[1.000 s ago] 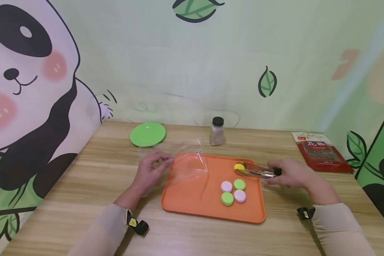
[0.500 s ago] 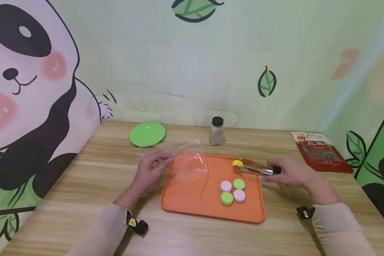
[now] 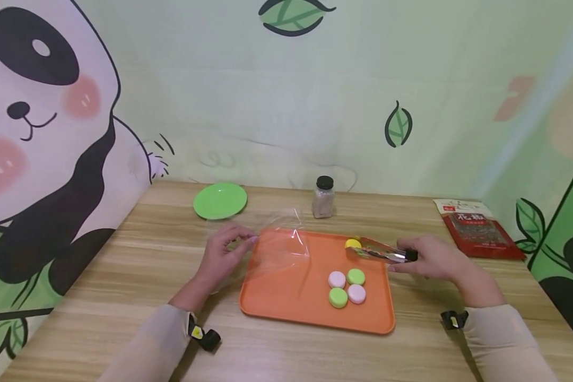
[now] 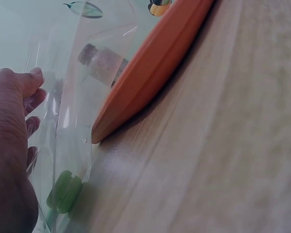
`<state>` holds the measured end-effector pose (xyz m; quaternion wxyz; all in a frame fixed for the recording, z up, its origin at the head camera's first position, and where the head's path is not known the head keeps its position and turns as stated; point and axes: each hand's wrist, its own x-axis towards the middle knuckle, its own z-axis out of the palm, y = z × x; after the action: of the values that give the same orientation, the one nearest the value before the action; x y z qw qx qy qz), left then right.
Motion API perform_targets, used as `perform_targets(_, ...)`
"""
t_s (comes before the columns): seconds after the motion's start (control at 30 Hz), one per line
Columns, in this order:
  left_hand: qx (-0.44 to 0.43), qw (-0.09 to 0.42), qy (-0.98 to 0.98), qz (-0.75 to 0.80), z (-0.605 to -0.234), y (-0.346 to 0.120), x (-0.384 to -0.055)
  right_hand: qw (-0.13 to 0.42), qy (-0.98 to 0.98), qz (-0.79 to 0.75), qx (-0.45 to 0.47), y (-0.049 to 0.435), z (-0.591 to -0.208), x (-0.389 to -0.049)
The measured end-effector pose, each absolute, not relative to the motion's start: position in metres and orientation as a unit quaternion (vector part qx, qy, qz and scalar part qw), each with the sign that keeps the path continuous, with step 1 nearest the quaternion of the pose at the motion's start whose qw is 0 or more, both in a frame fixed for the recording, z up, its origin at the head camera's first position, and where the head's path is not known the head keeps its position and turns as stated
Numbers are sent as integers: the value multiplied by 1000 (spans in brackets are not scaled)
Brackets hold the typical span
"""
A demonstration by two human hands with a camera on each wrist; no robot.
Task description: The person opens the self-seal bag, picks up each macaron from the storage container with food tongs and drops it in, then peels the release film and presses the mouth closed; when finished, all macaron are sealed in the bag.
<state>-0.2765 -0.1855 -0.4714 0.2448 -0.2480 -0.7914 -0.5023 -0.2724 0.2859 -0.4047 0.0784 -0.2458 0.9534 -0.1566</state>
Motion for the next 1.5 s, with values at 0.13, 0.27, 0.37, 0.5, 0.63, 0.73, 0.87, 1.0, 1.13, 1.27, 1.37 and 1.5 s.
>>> perform_targets(0.13,-252,249,-794,-494,-470,-187,-277,58,952,-154,-259,287,-407,-273)
perform_targets(0.27,-249,255,-795,-491,-470,-187,-277,33,949,-152,-274,286,-408,-275)
perform_targets(0.37,-250,262,-792,-491,-470,-188,-277,22,946,-154,-283,283,-408,-275)
perform_targets(0.5,-252,279,-790,-484,-469,-188,-277,20,944,-155,-290,274,-406,-273)
perform_targets(0.63,-256,295,-786,-478,-462,-186,-274,26,945,-162,-282,263,-402,-272)
perform_targets(0.73,-259,304,-782,-479,-454,-184,-270,26,941,-176,-288,252,-398,-274)
perform_targets(0.87,-257,304,-779,-485,-451,-182,-267,17,930,-189,-315,237,-395,-279)
perform_targets(1.0,-252,298,-781,-488,-460,-184,-272,12,923,-195,-330,223,-392,-284)
perform_targets(1.13,-252,298,-781,-487,-467,-186,-277,20,920,-197,-339,206,-388,-288)
perform_targets(1.27,-256,297,-780,-488,-469,-186,-279,34,917,-197,-344,189,-383,-291)
perform_targets(1.37,-255,296,-780,-488,-468,-187,-278,47,915,-196,-348,177,-382,-293)
perform_targets(1.5,-249,295,-781,-491,-469,-187,-277,58,912,-189,-358,164,-383,-295)
